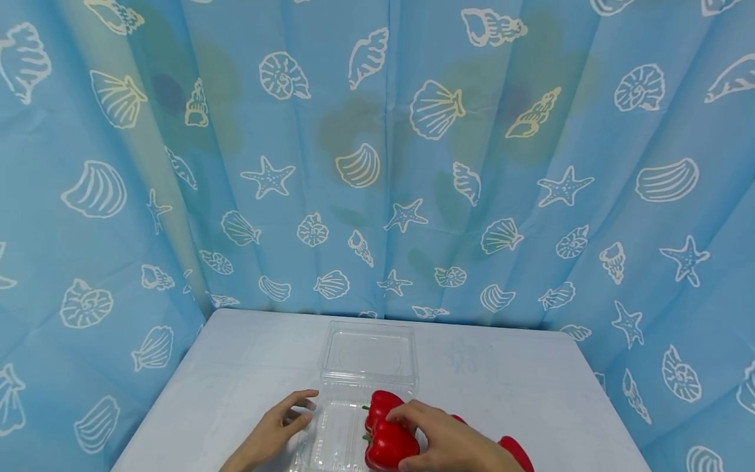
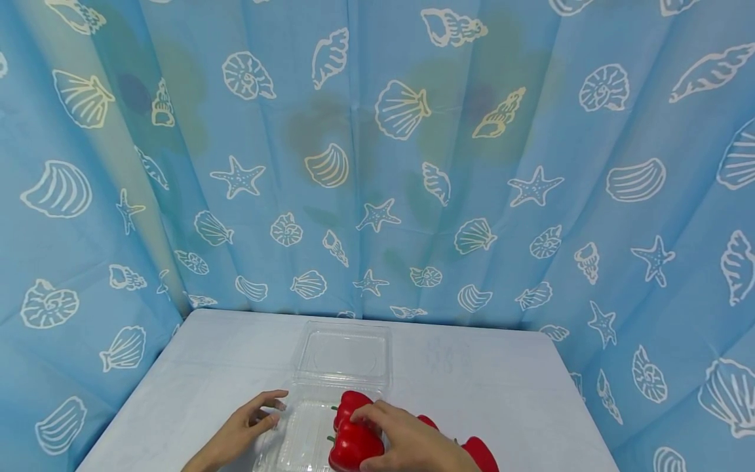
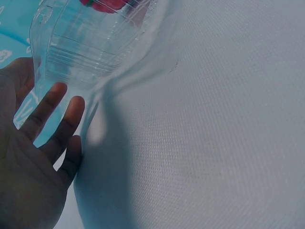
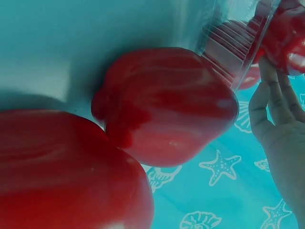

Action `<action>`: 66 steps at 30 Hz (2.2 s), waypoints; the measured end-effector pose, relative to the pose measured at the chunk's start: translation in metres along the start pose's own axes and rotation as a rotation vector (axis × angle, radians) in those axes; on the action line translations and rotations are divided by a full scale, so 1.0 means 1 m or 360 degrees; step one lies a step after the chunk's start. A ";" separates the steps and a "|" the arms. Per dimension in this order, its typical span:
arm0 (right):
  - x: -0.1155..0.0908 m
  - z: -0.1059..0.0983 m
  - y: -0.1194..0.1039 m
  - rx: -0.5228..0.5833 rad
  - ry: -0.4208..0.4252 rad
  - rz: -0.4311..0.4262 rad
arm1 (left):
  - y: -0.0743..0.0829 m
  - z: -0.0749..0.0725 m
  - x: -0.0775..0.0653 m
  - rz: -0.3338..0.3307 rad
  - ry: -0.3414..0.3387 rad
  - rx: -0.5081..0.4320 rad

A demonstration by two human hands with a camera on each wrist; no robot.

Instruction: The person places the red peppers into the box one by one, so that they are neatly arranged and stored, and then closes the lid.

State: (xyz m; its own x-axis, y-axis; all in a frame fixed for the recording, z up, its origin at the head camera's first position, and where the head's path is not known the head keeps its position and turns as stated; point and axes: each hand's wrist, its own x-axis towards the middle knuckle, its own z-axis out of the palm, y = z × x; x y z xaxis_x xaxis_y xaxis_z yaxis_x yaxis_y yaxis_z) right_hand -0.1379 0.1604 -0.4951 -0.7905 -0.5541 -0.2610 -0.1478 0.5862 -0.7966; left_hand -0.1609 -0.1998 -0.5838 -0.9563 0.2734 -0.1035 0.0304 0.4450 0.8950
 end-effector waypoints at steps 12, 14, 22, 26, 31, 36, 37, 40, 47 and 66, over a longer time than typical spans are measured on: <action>0.004 0.006 0.001 -0.0120 0.0018 0.0024 | 0.000 -0.001 0.000 0.0028 -0.0006 0.0010; 0.004 0.007 0.001 -0.0128 0.0016 0.0027 | -0.001 0.000 0.000 0.0018 -0.0007 0.0008; 0.007 0.009 0.001 -0.0262 0.0023 -0.0004 | -0.001 -0.001 0.000 -0.0013 -0.0005 -0.0006; 0.008 0.010 0.000 -0.0388 0.0043 0.0003 | 0.000 0.000 0.000 -0.0011 0.0003 -0.0017; 0.010 0.012 0.001 -0.0328 0.0031 0.0068 | 0.000 0.001 0.001 -0.0005 0.0021 -0.0019; 0.011 0.012 -0.002 -0.0327 0.0026 0.0111 | -0.001 0.002 0.001 0.0010 0.0022 -0.0034; 0.011 0.013 -0.002 -0.0337 0.0026 0.0119 | -0.002 0.002 0.002 0.0014 0.0022 -0.0038; 0.011 0.013 -0.003 -0.0355 0.0030 0.0152 | -0.003 0.002 0.002 0.0026 0.0017 -0.0044; 0.013 0.013 -0.003 -0.0458 0.0038 0.0132 | -0.004 0.002 0.002 0.0025 0.0017 -0.0055; 0.016 0.014 -0.003 -0.0761 -0.0026 -0.0025 | -0.003 0.002 0.001 0.0030 0.0007 -0.0029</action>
State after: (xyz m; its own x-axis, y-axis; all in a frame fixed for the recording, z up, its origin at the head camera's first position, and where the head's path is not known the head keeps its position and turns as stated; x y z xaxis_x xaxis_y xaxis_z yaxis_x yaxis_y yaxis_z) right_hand -0.1416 0.1412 -0.5048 -0.7771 -0.5719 -0.2628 -0.4195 0.7819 -0.4611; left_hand -0.1609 -0.1986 -0.5873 -0.9570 0.2776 -0.0846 0.0431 0.4244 0.9045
